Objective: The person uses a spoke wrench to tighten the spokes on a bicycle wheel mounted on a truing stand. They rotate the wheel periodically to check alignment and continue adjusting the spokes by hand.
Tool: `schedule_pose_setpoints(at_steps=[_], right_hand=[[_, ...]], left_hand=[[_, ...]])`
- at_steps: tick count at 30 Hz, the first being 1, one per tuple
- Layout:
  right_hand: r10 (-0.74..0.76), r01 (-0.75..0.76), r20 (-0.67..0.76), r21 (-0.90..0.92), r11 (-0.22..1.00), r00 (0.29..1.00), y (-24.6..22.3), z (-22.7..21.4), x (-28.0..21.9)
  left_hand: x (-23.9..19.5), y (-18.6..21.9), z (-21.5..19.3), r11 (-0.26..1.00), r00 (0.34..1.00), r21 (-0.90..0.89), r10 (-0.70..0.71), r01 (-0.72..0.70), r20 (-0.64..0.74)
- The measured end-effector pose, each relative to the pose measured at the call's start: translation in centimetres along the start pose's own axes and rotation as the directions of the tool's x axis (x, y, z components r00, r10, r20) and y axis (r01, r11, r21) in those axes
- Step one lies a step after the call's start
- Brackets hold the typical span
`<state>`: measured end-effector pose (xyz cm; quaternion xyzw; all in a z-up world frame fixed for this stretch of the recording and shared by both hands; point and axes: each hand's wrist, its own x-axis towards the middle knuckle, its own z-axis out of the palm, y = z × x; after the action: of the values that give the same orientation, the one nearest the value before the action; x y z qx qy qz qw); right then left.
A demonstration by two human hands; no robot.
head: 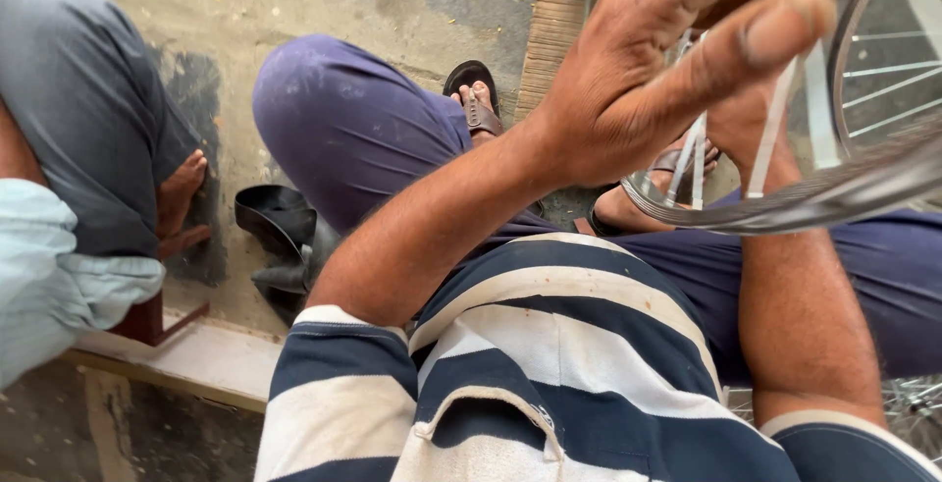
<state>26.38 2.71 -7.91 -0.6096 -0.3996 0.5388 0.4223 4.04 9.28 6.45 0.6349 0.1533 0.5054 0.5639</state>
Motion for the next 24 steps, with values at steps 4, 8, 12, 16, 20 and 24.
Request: schedule_pose_setpoints(at_steps=[4,8,12,16,20,24], right_hand=[[-0.002,0.026,0.069,-0.337,0.941,0.998,-0.1,0.2,-1.3],[0.06,-0.024,0.17,-0.206,0.978,0.984,-0.5,0.5,-1.5],[0.046,-0.035,0.241,-0.051,0.998,0.97,-0.2,1.3,-1.3],[0.055,-0.025,0.223,-0.136,0.99,0.973,0.7,1.5,-1.2],[-0.028,0.081,0.251,-0.202,0.976,0.968,0.9,2.1,-0.8],[-0.049,0.155,0.228,-0.475,0.866,0.972,0.8,2.4,-0.9]], left_hand=[[-2.0,-3.7,-1.7,0.948,0.968,0.225,-0.19,0.225,-0.166],[-4.6,-8.0,-2.2,0.728,0.871,0.502,-0.477,0.467,-0.118],[-5.6,-11.4,-1.9,0.777,0.868,0.421,-0.493,0.468,-0.054],[-5.8,-13.3,-1.6,0.792,0.878,0.419,-0.477,0.443,-0.027],[-5.7,-13.5,-1.9,0.815,0.914,0.439,-0.403,0.379,-0.041],[-5.9,-13.5,-1.9,0.818,0.911,0.432,-0.413,0.38,-0.019]])
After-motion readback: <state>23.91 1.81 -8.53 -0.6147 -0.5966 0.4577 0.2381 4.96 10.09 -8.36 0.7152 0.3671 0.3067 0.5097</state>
